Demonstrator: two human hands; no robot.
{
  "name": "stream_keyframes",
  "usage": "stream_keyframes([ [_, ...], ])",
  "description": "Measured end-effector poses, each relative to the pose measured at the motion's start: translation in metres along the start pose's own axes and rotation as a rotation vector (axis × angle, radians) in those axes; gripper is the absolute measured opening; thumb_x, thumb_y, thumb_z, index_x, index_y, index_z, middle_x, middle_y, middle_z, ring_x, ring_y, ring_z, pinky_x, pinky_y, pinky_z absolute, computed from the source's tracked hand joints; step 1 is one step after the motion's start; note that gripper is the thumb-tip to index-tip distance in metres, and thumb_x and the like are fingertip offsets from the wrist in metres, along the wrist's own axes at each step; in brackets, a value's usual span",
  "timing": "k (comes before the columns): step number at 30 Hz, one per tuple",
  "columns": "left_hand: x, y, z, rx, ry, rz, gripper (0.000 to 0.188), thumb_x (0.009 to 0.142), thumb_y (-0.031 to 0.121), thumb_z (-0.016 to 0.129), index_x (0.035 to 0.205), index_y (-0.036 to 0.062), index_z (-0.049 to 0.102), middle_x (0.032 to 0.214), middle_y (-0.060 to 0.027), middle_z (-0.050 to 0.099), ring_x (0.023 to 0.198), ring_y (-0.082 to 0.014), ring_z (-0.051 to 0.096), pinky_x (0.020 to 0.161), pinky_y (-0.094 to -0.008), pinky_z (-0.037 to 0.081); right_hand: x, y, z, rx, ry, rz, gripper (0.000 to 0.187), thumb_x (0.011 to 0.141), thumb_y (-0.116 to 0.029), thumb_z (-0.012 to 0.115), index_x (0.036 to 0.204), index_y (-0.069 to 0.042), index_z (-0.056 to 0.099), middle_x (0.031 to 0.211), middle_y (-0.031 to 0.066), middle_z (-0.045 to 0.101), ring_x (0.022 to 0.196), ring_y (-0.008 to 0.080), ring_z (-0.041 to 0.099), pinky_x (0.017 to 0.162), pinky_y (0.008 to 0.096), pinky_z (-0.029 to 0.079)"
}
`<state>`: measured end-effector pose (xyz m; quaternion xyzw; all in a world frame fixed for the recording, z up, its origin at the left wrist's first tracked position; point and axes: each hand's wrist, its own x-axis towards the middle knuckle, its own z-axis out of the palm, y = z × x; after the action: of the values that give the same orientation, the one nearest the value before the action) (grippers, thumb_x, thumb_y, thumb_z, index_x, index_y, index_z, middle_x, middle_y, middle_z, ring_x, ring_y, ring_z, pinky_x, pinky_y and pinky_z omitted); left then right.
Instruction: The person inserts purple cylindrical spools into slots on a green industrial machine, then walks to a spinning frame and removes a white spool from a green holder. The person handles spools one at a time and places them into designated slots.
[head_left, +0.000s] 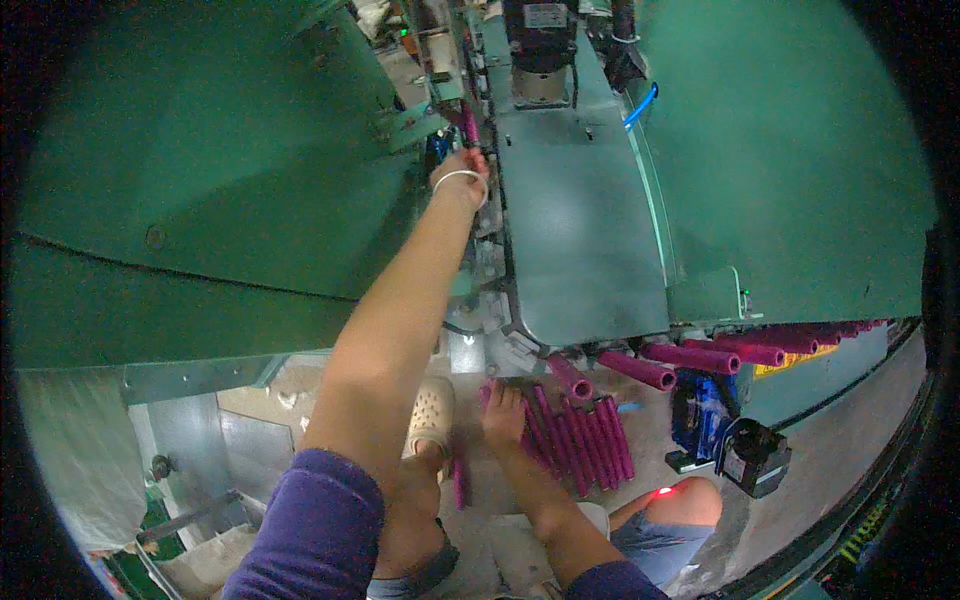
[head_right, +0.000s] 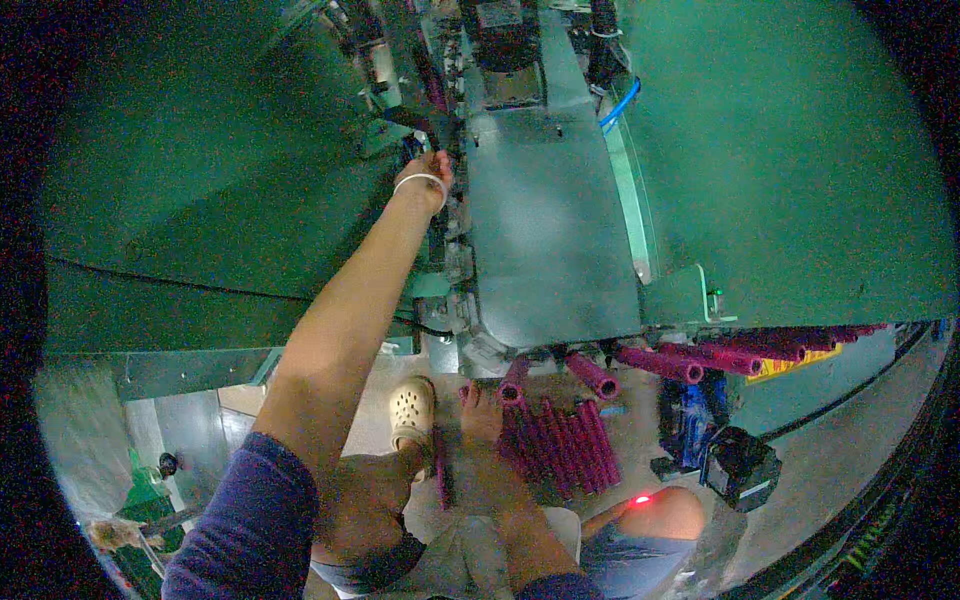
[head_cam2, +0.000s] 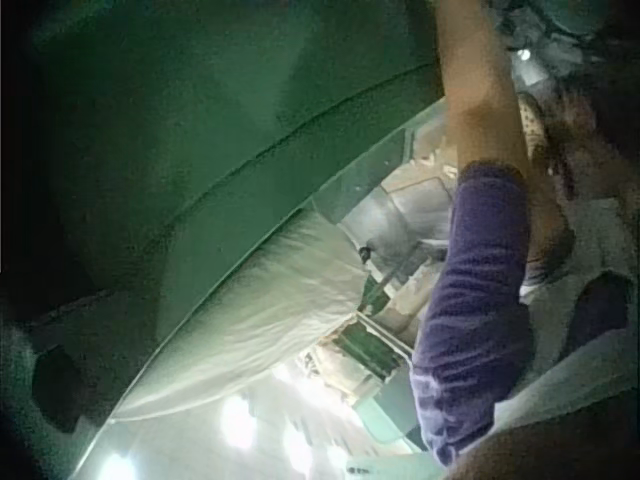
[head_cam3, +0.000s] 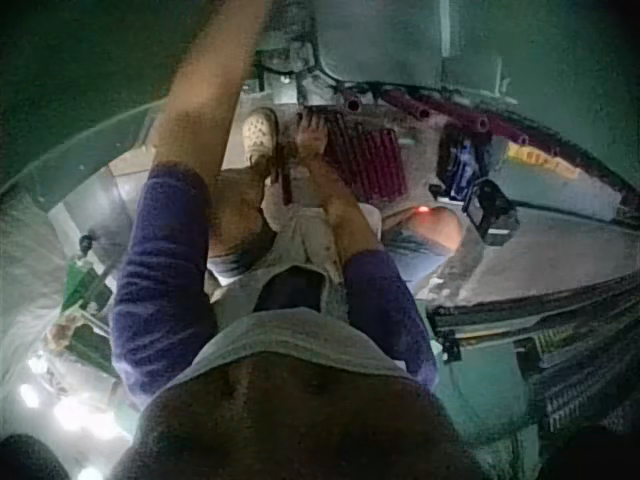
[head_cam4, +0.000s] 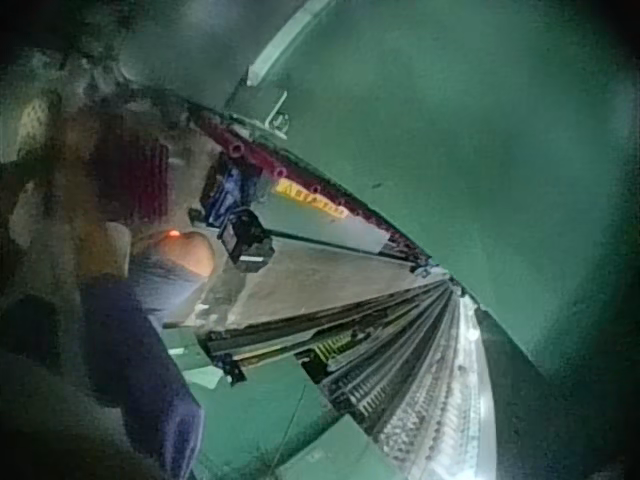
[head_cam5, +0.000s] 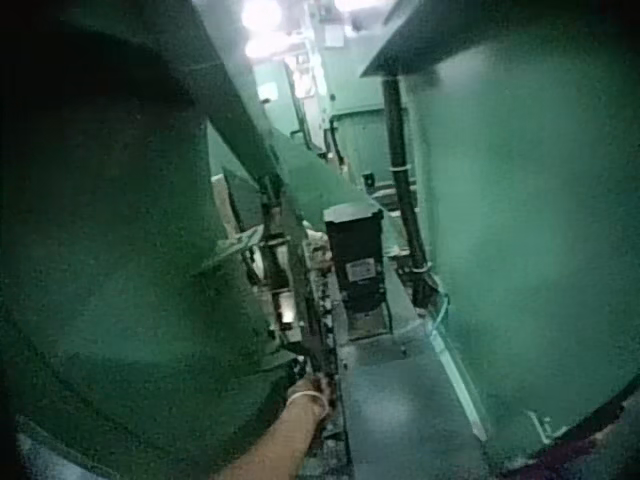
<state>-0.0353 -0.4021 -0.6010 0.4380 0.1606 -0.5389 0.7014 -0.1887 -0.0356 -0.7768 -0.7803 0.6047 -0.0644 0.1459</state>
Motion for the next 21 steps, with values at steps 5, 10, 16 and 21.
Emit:
stream_keyframes([
  [5, 0.005, 0.008, 0.012, -0.05, -0.173, -0.299, 0.026, 0.086, 0.023, 0.049, 0.063, 0.0122, 0.041, 0.049, 0.0026, 0.044, 0.038, -0.0088, 0.042, 0.036, -0.0211, 0.037, 0.009, 0.0, -0.032, 0.077, -0.149, 0.002, 0.072, 0.063, -0.039, 0.065, 0.12, -0.004, 0.038, 0.115, 0.0185, 0.043, 0.1, 0.0351, 0.044, 0.086, 0.0476, 0.035],
  [10, -0.003, -0.002, 0.021, -0.202, -0.108, -0.296, 0.034, 0.084, 0.033, 0.052, 0.058, 0.0152, 0.039, 0.043, 0.0047, 0.034, 0.033, -0.0064, 0.032, 0.031, -0.0186, 0.027, 0.011, -0.009, -0.055, 0.088, -0.148, 0.082, 0.068, 0.068, -0.041, 0.061, 0.12, -0.003, 0.038, 0.116, 0.0201, 0.042, 0.1, 0.0372, 0.043, 0.084, 0.0494, 0.034],
  [16, -0.005, -0.001, 0.025, -0.201, -0.036, -0.224, 0.031, 0.078, 0.035, 0.06, 0.06, 0.0171, 0.043, 0.047, 0.0079, 0.032, 0.037, -0.0039, 0.03, 0.033, -0.0169, 0.024, 0.018, -0.025, -0.078, 0.145, -0.029, 0.069, 0.055, 0.075, -0.04, 0.053, 0.113, -0.002, 0.044, 0.111, 0.0199, 0.046, 0.102, 0.0365, 0.043, 0.082, 0.0492, 0.036],
  [21, -0.032, -0.007, -0.001, -0.132, -0.104, -0.155, 0.025, 0.083, 0.032, 0.054, 0.069, 0.0138, 0.046, 0.057, 0.0031, 0.042, 0.049, -0.0071, 0.039, 0.042, -0.0187, 0.03, 0.016, -0.029, -0.116, 0.218, -0.053, 0.097, 0.053, 0.074, -0.036, 0.053, 0.114, -0.001, 0.044, 0.114, 0.0199, 0.044, 0.104, 0.0357, 0.042, 0.083, 0.0461, 0.036],
])
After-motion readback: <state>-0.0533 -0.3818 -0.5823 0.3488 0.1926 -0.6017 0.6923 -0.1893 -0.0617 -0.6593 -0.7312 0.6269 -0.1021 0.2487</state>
